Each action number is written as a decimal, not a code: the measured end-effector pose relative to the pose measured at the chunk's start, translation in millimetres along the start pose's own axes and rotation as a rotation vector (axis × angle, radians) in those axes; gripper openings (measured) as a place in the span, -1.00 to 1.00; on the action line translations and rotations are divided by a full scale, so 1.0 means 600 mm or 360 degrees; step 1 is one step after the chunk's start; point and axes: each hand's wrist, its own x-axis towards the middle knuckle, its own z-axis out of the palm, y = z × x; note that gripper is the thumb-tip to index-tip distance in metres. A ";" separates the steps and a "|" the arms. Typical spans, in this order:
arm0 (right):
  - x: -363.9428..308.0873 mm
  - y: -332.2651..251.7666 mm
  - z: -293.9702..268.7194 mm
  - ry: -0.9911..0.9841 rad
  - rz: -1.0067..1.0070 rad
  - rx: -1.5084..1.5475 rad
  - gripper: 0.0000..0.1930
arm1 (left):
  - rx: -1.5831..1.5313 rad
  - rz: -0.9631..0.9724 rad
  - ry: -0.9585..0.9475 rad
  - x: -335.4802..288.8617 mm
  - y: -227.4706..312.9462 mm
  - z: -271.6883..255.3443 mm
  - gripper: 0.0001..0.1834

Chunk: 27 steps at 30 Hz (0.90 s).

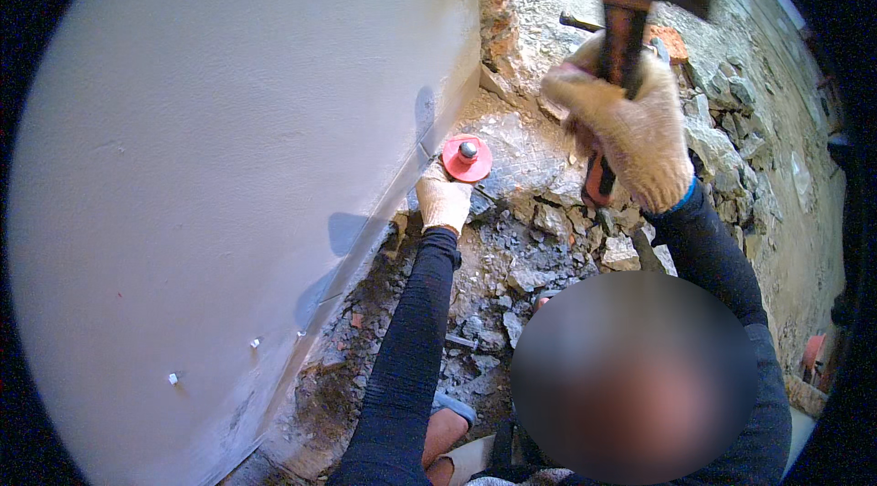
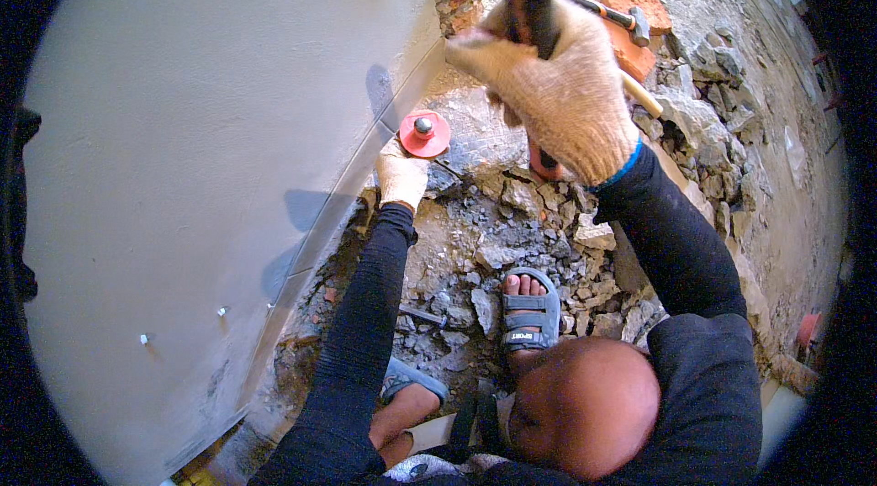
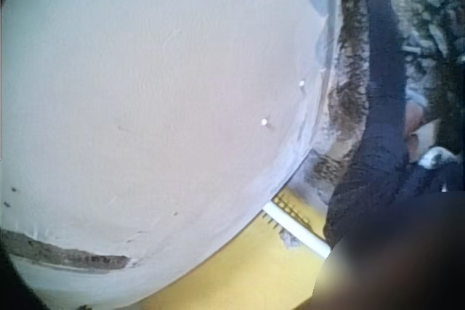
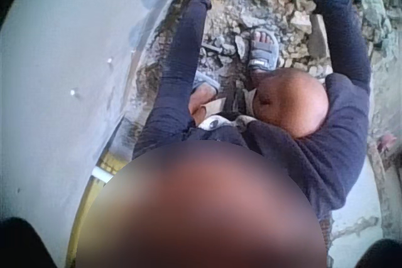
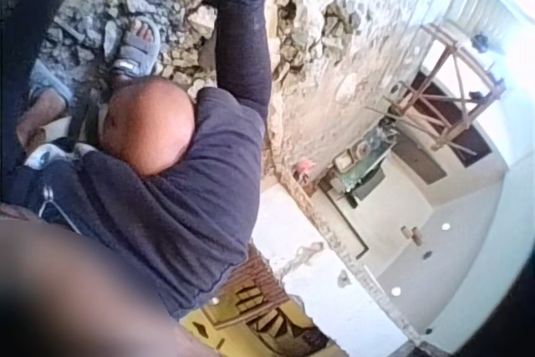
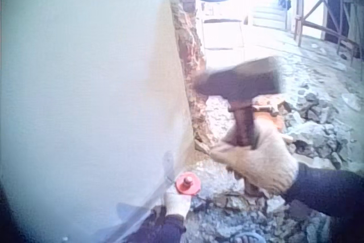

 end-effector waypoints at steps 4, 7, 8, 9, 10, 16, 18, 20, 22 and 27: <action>-0.007 0.055 0.045 0.0246 -0.0225 -0.0423 -0.80 | -0.0257 0.0087 -0.0023 -0.003 0.005 -0.001 -0.59; -0.033 0.155 0.048 -0.0865 0.0608 -0.1221 -0.73 | -0.0460 0.0021 -0.0107 -0.008 0.026 0.001 -0.61; -0.041 0.175 0.044 -0.0782 0.0969 -0.0939 -0.70 | -0.0367 -0.0015 -0.0097 -0.007 0.032 -0.001 -0.62; -0.046 0.188 0.039 -0.0750 0.0801 -0.0831 -0.69 | -0.0353 0.0003 -0.0098 -0.005 0.037 -0.001 -0.63; -0.047 0.189 0.027 -0.0687 0.0703 -0.0834 -0.68 | -0.0327 0.0050 -0.0095 -0.003 0.040 0.001 -0.63; -0.010 0.076 0.002 -0.0215 -0.0092 -0.0651 -0.71 | -0.0148 -0.0078 -0.0100 -0.003 0.014 -0.005 -0.61; 0.002 0.062 0.018 -0.0122 -0.0090 -0.0451 -0.73 | -0.0043 0.0025 -0.0074 0.002 0.005 -0.009 -0.61; 0.004 0.080 0.036 -0.0024 -0.0359 -0.0352 -0.76 | -0.0180 0.0033 -0.0109 0.005 0.002 -0.008 -0.59; -0.009 0.123 0.048 -0.0214 -0.0329 -0.0653 -0.77 | -0.0247 0.0026 -0.0077 0.004 0.006 -0.004 -0.57; -0.079 0.240 0.025 -0.0643 0.0607 -0.0776 -0.72 | -0.0111 0.0418 -0.0059 -0.020 0.013 0.009 -0.64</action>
